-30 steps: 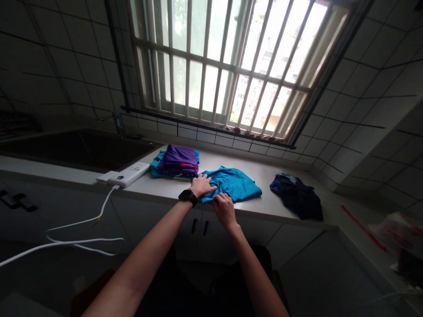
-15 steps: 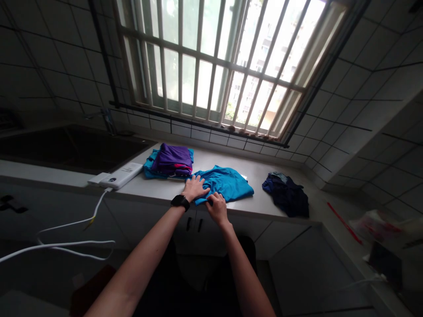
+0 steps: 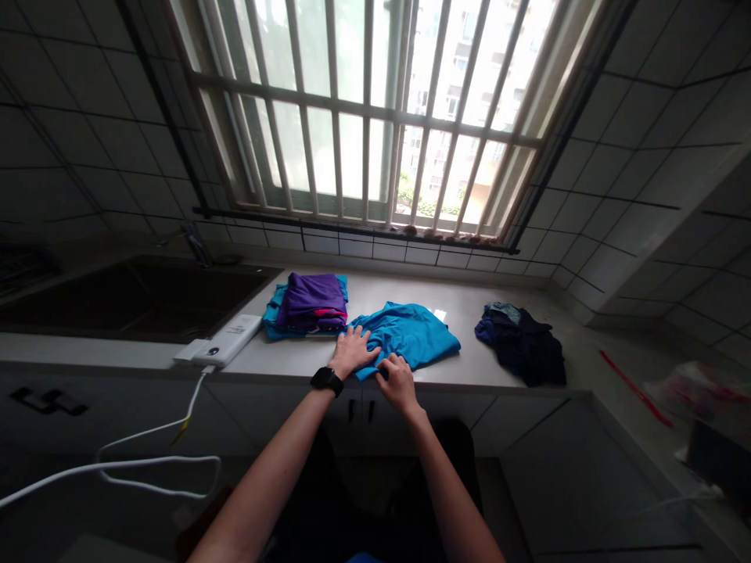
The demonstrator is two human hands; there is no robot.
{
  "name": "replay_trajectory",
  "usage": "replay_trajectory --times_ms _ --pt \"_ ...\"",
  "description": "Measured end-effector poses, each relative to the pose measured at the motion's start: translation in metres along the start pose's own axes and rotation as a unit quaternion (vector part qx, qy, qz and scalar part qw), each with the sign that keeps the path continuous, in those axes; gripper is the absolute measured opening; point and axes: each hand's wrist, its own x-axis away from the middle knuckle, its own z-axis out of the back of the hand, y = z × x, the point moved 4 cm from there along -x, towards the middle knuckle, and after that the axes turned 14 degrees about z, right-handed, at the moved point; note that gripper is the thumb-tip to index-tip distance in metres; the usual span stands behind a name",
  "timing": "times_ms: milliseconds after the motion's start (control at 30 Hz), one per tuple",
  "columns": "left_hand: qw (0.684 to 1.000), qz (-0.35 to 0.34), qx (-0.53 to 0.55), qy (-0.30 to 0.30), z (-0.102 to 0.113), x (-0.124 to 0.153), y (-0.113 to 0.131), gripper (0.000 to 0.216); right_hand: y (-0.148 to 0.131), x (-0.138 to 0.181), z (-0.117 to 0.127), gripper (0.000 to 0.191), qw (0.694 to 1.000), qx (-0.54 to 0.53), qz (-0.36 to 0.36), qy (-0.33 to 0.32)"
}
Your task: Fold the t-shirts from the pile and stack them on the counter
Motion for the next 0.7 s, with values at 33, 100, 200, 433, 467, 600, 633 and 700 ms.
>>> replay_trajectory --times_ms 33,100,200,433,467,600,633,700 --pt "1.0 -0.001 0.0 0.002 0.0 0.0 0.0 0.065 0.0 0.0 -0.001 0.006 1.0 -0.001 -0.001 0.003" --pt "1.0 -0.003 0.0 0.007 0.001 0.001 -0.001 0.064 0.0 -0.001 -0.002 0.006 1.0 -0.005 0.006 0.007" --pt "1.0 0.007 -0.011 0.011 0.008 0.007 -0.001 0.057 0.012 0.003 0.007 0.011 0.999 -0.026 0.033 0.009" --pt "0.995 -0.098 0.03 0.003 0.009 0.054 -0.011 0.047 0.071 0.066 0.062 0.021 0.989 -0.128 0.031 0.06" --pt "0.988 -0.145 0.056 0.009 0.002 0.06 -0.013 0.051 0.074 0.076 0.066 0.021 0.987 -0.145 0.027 0.063" --pt "0.955 -0.276 0.097 0.047 -0.033 0.071 -0.026 0.077 0.07 0.099 0.067 0.021 0.979 -0.192 -0.002 0.066" --pt "0.951 -0.285 0.102 0.059 -0.039 0.07 -0.031 0.069 0.067 0.1 0.067 0.02 0.977 -0.2 -0.008 0.067" --pt "0.948 -0.283 0.123 0.078 -0.042 0.067 -0.039 0.056 0.061 0.1 0.069 0.021 0.973 -0.217 -0.014 0.075"
